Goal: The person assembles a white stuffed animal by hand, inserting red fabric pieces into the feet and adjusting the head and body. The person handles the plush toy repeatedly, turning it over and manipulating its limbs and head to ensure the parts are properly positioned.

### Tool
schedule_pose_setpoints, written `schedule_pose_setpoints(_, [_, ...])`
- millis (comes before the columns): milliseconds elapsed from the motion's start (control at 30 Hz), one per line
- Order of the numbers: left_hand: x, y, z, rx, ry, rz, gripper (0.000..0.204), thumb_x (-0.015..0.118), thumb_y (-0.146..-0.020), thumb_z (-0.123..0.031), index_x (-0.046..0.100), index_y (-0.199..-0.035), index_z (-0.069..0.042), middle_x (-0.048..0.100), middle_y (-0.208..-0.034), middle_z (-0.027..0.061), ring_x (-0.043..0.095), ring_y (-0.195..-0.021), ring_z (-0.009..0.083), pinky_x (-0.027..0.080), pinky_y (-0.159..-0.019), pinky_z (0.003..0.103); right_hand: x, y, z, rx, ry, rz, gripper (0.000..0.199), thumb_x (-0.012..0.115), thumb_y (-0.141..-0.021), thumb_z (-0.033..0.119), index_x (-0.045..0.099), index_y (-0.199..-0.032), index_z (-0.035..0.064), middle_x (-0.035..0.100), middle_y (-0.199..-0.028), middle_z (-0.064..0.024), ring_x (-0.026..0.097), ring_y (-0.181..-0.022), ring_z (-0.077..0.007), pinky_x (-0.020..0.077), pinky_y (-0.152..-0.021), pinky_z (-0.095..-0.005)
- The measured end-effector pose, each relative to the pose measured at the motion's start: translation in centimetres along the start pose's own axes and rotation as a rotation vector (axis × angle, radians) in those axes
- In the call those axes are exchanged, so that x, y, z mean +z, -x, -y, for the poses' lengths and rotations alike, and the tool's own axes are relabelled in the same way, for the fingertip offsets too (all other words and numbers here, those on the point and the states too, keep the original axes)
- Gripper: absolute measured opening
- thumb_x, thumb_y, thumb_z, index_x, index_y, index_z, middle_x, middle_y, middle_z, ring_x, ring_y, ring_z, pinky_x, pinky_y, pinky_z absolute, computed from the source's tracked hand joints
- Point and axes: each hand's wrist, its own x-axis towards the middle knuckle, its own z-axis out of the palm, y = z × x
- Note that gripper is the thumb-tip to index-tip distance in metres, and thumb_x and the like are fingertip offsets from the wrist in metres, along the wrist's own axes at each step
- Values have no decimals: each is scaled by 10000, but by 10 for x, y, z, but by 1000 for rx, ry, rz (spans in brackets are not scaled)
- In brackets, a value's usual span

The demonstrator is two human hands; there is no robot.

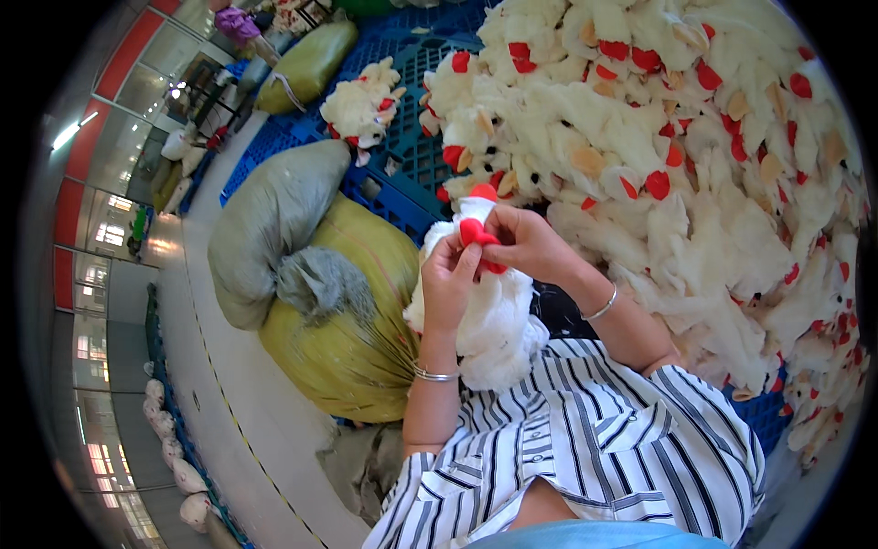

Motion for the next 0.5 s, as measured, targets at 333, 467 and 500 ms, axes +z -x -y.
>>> schedule_pose_setpoints(333, [13,14,-6,-10,138,-38,124,543,-1005,-155,509,-1025,-38,671,-829,67,678,-682,110,496,-523,196,-10,13,-2,6,230,-72,144,685,-833,30,556,-889,1,563,-763,16,476,-657,-46,419,-587,-210])
schedule_pose_setpoints(467, [15,14,3,42,44,-31,125,567,-976,-85,491,-1058,-29,667,-971,83,695,-790,125,534,-604,209,-5,17,9,-26,374,-151,158,652,-806,11,586,-947,-18,627,-803,-39,525,-668,-90,446,-590,-251])
schedule_pose_setpoints(500, [17,14,6,62,33,-23,133,573,-967,-65,490,-1065,-30,665,-991,81,692,-803,123,532,-611,206,-4,17,10,-46,386,-170,156,645,-808,8,588,-950,-19,635,-808,-47,536,-671,-101,451,-590,-259])
